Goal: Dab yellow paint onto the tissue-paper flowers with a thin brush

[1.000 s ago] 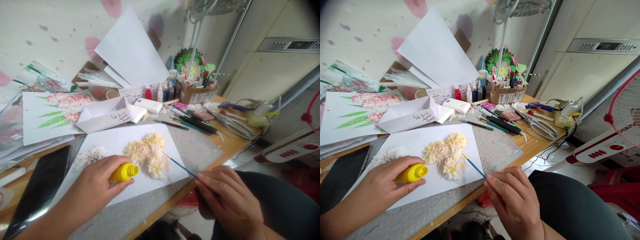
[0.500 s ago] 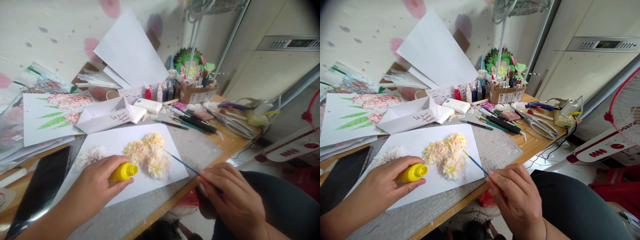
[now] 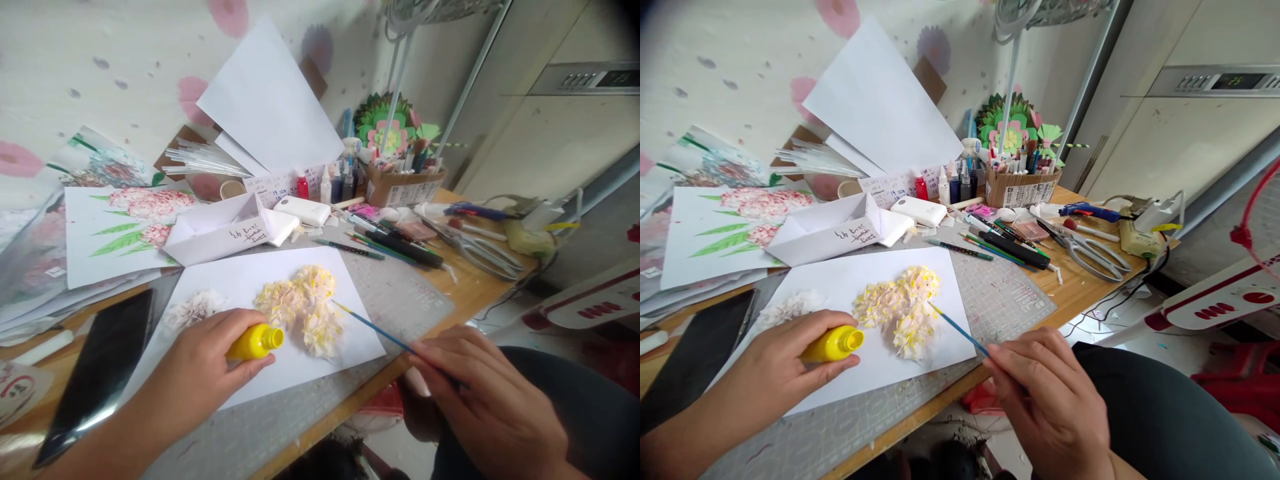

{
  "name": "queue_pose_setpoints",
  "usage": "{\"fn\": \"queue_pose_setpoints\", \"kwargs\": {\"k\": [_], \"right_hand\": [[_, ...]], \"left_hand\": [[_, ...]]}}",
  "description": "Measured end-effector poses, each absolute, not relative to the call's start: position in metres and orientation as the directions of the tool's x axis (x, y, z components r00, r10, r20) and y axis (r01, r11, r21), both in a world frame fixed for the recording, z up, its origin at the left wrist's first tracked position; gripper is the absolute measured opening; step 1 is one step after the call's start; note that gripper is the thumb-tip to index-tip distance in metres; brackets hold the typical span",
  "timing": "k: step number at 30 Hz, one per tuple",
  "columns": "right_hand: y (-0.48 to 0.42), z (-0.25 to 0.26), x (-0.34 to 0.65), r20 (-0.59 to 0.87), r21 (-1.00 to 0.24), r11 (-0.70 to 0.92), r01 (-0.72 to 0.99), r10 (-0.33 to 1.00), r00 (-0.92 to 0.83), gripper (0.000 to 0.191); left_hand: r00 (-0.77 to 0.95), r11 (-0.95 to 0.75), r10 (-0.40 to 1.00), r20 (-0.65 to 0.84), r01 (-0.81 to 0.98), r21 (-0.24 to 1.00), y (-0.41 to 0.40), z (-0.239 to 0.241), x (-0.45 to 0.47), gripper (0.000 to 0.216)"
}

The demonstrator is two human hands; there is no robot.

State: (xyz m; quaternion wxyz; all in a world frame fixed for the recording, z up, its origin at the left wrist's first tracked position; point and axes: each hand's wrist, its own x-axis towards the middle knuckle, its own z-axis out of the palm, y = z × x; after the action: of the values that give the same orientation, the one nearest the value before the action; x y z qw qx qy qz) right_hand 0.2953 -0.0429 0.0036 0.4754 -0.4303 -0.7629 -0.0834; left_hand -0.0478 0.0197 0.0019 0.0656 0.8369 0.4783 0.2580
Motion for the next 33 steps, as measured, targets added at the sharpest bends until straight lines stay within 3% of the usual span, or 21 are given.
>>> {"fn": "queue_pose_setpoints", "kwargs": {"k": [14, 25, 33], "right_hand": [[-0.057, 0.016, 0.306, 0.76, -0.084, 0.652, 0.754, 0.531, -0.374, 0.01], [-0.059, 0.019, 0.311, 0.791, -0.103, 0.664, 0.74, 0.506, -0.344, 0.014], [-0.057, 0.016, 0.306, 0.798, -0.097, 0.691, 0.716, 0.484, -0.359, 0.015]], "left_hand": [[0.421, -0.52, 0.849, 0.319, 0.772, 0.365, 0.02, 0.005, -0.048, 0.036], [0.399, -0.49, 0.868, 0.296, 0.785, 0.38, 0.02, 0.007, -0.046, 0.042], [0.402, -0.493, 0.867, 0.293, 0.775, 0.395, 0.02, 0.008, -0.045, 0.034]]}}
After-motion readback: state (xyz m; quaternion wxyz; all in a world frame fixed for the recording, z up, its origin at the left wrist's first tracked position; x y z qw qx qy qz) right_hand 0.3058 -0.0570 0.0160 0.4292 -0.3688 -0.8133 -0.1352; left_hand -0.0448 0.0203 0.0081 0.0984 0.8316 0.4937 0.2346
